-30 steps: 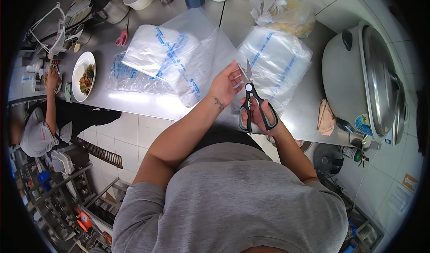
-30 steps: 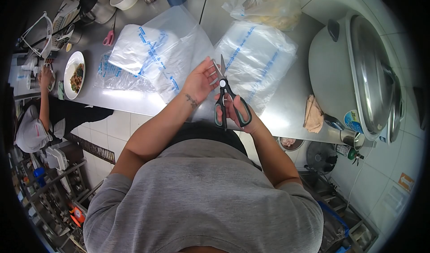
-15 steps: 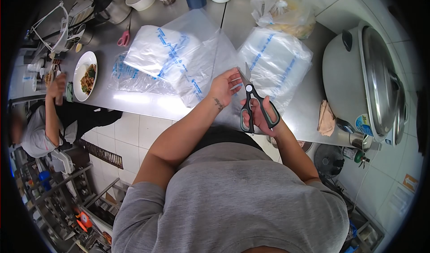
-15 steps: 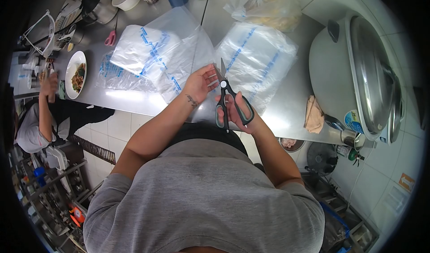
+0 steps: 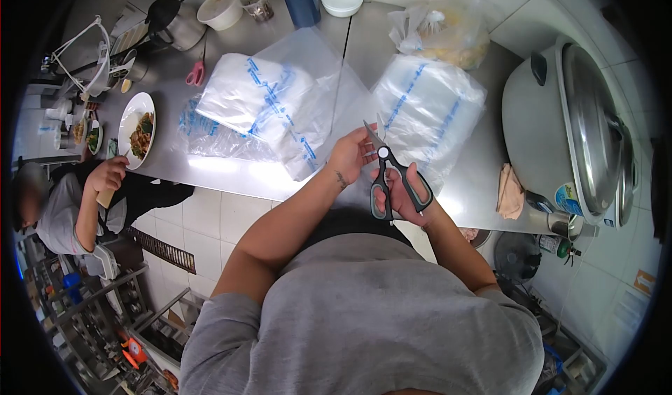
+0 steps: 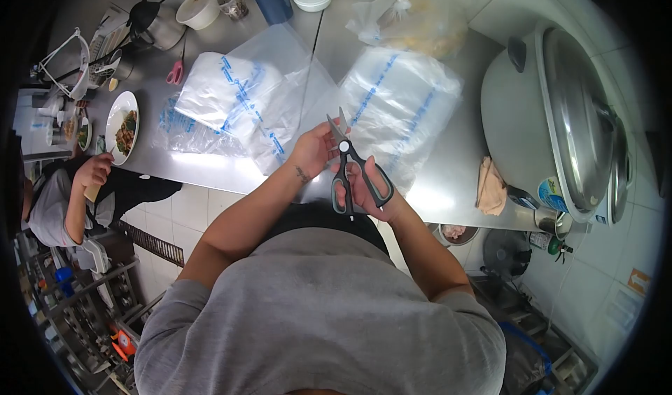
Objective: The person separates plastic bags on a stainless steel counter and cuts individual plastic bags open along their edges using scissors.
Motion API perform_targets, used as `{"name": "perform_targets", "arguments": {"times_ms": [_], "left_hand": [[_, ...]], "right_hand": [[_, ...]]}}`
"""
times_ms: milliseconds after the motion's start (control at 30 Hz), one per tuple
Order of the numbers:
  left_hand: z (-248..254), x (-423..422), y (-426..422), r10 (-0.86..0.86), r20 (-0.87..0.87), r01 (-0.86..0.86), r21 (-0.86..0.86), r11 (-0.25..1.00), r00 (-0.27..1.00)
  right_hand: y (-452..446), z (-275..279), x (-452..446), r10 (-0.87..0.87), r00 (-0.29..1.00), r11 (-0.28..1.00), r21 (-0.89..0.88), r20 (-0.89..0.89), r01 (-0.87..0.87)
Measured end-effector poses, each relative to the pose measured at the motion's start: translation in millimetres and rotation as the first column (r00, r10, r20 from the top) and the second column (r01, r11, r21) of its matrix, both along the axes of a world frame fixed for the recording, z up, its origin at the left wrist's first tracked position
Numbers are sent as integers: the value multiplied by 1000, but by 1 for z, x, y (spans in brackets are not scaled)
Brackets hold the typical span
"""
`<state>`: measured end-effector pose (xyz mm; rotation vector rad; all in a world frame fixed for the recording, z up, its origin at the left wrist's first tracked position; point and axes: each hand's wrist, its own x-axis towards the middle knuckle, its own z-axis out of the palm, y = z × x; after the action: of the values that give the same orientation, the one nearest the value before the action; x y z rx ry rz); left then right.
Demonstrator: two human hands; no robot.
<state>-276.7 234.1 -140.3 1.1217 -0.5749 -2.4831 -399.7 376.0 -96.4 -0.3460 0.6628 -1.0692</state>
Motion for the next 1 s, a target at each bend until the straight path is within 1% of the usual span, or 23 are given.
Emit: {"name": "perform_targets", "arguments": {"times_ms": [67,167,200,233,267,300,400,500,600,800,900,1000], "left_hand": [[-8,3,-3,-38,26,38,-6,999,999],[27,16,1,-107,308,178,-211,961,945],[26,18,2,-60,369,197,-346,917,927],[24,21,2,21,486,304,-581,755,874],[23,26,4,133,566,426,-735,527,813],[26,25,1,271,593,540,-804,249,758],[32,13,-9,502,412,476,-880,2,761],[21,7,-25,532,327,465,-873,-146,781],[3,13,-31,405,424,504,-856,-112,810],[4,9,-24,403,391,453,-889,-68,828],[11,8,-21,382,387,451,-888,-90,839],[12,10,-20,337,416,470,-878,-94,845]], "right_hand": [[0,-2,-1,3,1000,1000,17,26,-4],[0,0,-8,-27,999,999,42,17,26],[-1,1,-9,-31,999,999,35,24,30],[-1,0,-11,-25,1000,999,33,7,25],[1,-2,-11,-21,1000,999,37,-8,21],[-3,-3,-14,-17,999,999,30,-28,17],[-4,-5,-12,-30,999,999,42,-26,31],[-2,-6,-13,-13,999,1000,19,-51,14],[2,-4,-14,6,998,1000,18,-69,-5],[4,-8,-15,24,998,999,47,-64,-21],[0,-8,-12,28,997,999,38,-67,-26],[-7,-17,-10,-45,996,999,-9,-73,44]]}}
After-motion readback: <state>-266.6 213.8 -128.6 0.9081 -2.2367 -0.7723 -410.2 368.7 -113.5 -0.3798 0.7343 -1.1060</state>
